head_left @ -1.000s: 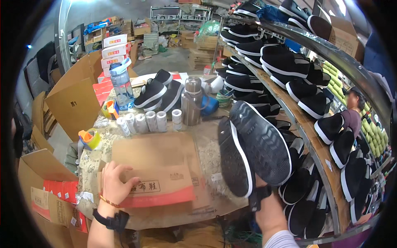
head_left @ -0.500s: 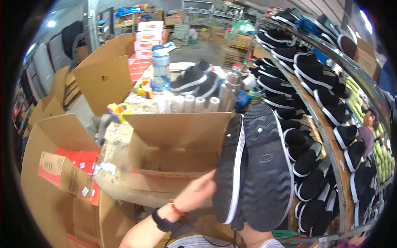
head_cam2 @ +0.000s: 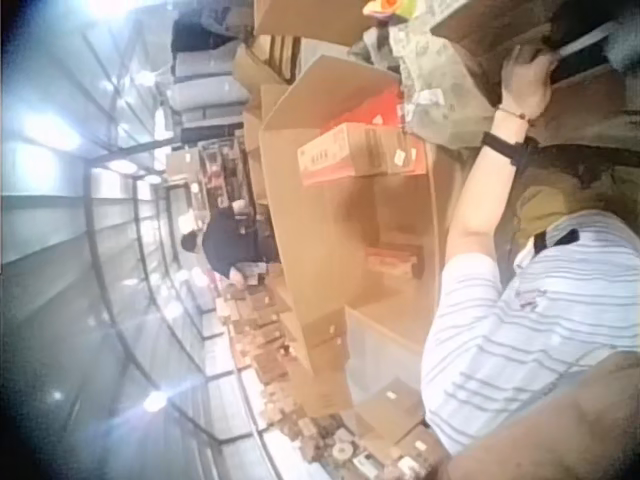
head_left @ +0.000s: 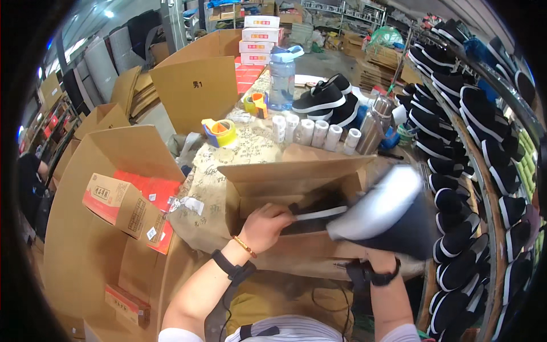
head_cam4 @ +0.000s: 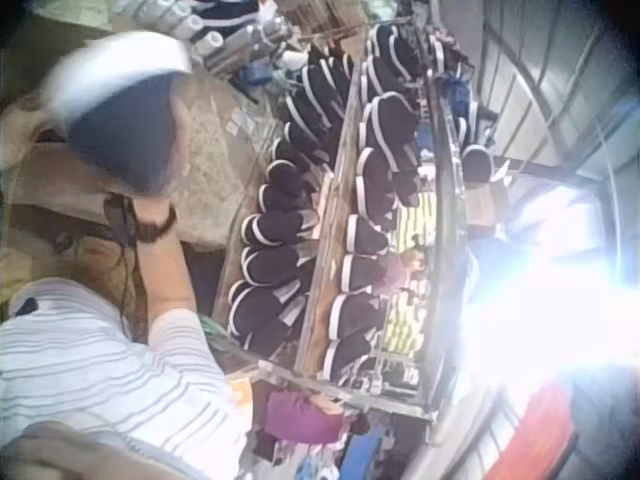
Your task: The recorder folds cardboard shoe boxes, places pairs of shoes inside, and organizes the packed boxes into larger shipping cartons.
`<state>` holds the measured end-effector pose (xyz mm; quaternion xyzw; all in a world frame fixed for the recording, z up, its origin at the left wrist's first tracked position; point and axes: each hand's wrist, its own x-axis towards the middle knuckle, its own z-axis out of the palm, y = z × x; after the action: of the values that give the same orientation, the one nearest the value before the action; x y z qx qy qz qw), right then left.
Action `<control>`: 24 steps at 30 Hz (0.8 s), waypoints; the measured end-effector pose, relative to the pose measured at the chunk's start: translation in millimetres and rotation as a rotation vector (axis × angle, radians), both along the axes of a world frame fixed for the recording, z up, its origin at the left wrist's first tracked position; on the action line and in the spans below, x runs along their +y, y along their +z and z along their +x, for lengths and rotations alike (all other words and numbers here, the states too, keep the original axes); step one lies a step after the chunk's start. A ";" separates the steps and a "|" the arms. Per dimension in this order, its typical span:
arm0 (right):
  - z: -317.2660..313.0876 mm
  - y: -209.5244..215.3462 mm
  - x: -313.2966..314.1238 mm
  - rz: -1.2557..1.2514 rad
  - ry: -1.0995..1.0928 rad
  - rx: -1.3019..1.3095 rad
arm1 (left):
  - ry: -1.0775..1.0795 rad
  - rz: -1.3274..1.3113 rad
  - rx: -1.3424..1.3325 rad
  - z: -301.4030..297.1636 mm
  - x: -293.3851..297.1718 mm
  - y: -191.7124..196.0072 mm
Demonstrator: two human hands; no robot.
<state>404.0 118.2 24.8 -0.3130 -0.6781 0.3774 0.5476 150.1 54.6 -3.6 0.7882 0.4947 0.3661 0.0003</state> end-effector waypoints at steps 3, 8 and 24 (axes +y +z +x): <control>-43.4 35.1 36.7 0.831 -0.106 -0.535 | 0.022 -0.003 0.325 3.4 -5.9 -4.3; -6.3 21.3 49.0 0.522 -0.080 -0.532 | 0.074 0.292 0.117 -45.7 -11.3 34.7; 45.5 -54.4 142.3 -0.075 0.019 -0.702 | 0.227 0.005 0.026 -109.5 -18.3 -37.2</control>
<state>449.4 260.5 -29.6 -0.4370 -0.8136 0.2765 0.2658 40.6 36.3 -40.8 0.7316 0.5801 0.3546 -0.0495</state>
